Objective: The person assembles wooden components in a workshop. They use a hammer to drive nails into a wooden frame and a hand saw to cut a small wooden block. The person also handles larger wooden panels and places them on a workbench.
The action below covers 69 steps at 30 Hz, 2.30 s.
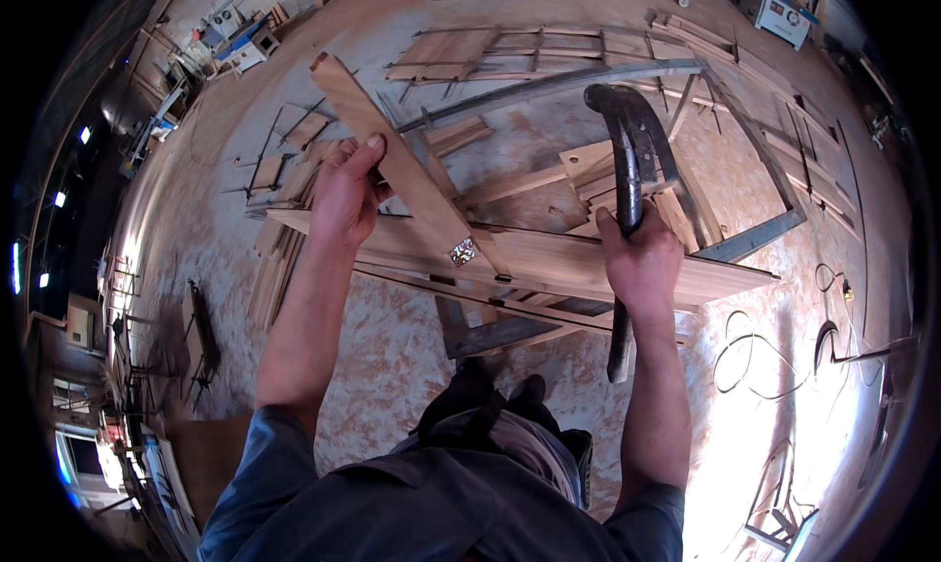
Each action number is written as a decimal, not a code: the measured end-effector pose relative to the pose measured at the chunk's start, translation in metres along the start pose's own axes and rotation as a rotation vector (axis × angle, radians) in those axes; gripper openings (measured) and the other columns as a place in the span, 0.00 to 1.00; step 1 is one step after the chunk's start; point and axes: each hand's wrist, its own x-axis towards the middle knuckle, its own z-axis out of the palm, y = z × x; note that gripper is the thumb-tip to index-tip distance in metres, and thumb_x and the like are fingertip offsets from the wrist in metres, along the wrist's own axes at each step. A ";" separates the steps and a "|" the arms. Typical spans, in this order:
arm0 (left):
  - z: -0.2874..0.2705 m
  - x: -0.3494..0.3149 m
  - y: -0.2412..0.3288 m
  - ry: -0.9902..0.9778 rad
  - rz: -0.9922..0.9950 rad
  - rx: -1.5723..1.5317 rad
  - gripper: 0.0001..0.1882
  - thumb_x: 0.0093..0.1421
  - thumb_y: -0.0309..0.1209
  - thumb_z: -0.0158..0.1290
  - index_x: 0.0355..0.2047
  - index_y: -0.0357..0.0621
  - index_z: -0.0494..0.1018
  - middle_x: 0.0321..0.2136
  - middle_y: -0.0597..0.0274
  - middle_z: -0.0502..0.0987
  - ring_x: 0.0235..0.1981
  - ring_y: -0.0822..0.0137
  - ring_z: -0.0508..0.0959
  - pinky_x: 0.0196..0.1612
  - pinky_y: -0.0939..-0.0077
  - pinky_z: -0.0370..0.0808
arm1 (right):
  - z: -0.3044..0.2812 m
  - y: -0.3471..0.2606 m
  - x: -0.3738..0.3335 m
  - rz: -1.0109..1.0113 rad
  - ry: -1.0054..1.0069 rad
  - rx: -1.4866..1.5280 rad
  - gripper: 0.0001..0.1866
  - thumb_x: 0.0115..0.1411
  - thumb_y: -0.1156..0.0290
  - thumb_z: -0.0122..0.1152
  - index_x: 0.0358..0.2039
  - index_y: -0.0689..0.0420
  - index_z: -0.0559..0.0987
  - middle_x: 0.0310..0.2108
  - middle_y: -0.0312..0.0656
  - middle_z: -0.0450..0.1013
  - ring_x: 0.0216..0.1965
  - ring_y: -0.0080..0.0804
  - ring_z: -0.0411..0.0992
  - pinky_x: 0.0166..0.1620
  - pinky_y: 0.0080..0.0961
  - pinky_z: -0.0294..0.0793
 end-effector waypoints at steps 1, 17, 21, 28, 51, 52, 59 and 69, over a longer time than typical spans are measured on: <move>0.003 -0.004 0.000 -0.047 0.038 -0.008 0.06 0.63 0.31 0.52 0.38 0.47 0.68 0.33 0.67 0.77 0.34 0.73 0.79 0.35 0.76 0.78 | 0.000 0.000 0.000 -0.002 0.006 -0.008 0.17 0.53 0.56 0.64 0.30 0.57 0.78 0.21 0.49 0.75 0.27 0.51 0.76 0.34 0.42 0.73; -0.014 -0.017 -0.009 -0.389 0.380 0.065 0.14 0.61 0.28 0.55 0.46 0.43 0.68 0.45 0.52 0.76 0.48 0.55 0.77 0.52 0.56 0.75 | 0.002 0.004 -0.006 -0.041 0.044 -0.019 0.17 0.53 0.56 0.63 0.32 0.58 0.78 0.20 0.50 0.75 0.26 0.51 0.76 0.33 0.43 0.74; 0.010 -0.031 -0.007 -0.234 0.418 0.073 0.18 0.58 0.35 0.60 0.45 0.42 0.70 0.38 0.59 0.79 0.29 0.78 0.73 0.32 0.85 0.69 | 0.001 0.003 -0.006 -0.041 0.040 -0.010 0.16 0.53 0.56 0.63 0.32 0.58 0.78 0.19 0.49 0.75 0.25 0.50 0.76 0.32 0.42 0.74; 0.016 -0.036 -0.004 -0.264 0.433 0.137 0.19 0.58 0.32 0.60 0.48 0.40 0.69 0.37 0.66 0.77 0.36 0.77 0.74 0.39 0.81 0.72 | -0.001 0.002 -0.006 -0.041 0.019 0.000 0.16 0.53 0.57 0.63 0.31 0.58 0.77 0.18 0.48 0.74 0.24 0.48 0.76 0.31 0.41 0.75; 0.017 -0.050 -0.045 -0.379 0.371 0.548 0.14 0.59 0.28 0.57 0.43 0.37 0.71 0.39 0.61 0.75 0.42 0.69 0.74 0.45 0.75 0.71 | 0.000 0.004 -0.002 -0.023 0.000 -0.039 0.15 0.53 0.57 0.63 0.30 0.57 0.78 0.20 0.49 0.75 0.25 0.50 0.76 0.32 0.42 0.73; 0.012 -0.050 -0.053 -0.397 0.417 0.664 0.13 0.57 0.26 0.58 0.42 0.37 0.72 0.39 0.59 0.75 0.41 0.66 0.75 0.45 0.72 0.71 | 0.000 0.002 -0.002 -0.025 -0.006 -0.034 0.15 0.53 0.57 0.63 0.29 0.57 0.77 0.19 0.49 0.75 0.25 0.50 0.76 0.32 0.42 0.73; 0.017 -0.051 -0.063 -0.352 0.536 1.242 0.16 0.47 0.31 0.62 0.36 0.40 0.76 0.36 0.50 0.77 0.37 0.49 0.77 0.43 0.60 0.72 | 0.003 0.003 -0.001 -0.044 -0.011 -0.021 0.16 0.53 0.56 0.63 0.26 0.57 0.75 0.17 0.49 0.73 0.23 0.50 0.74 0.30 0.42 0.72; 0.018 -0.043 -0.064 -0.395 0.703 1.463 0.18 0.46 0.42 0.63 0.33 0.44 0.77 0.30 0.55 0.79 0.33 0.53 0.78 0.38 0.60 0.75 | -0.013 0.000 -0.005 -0.070 -0.096 0.091 0.16 0.54 0.60 0.64 0.27 0.61 0.74 0.15 0.48 0.70 0.19 0.47 0.72 0.27 0.38 0.70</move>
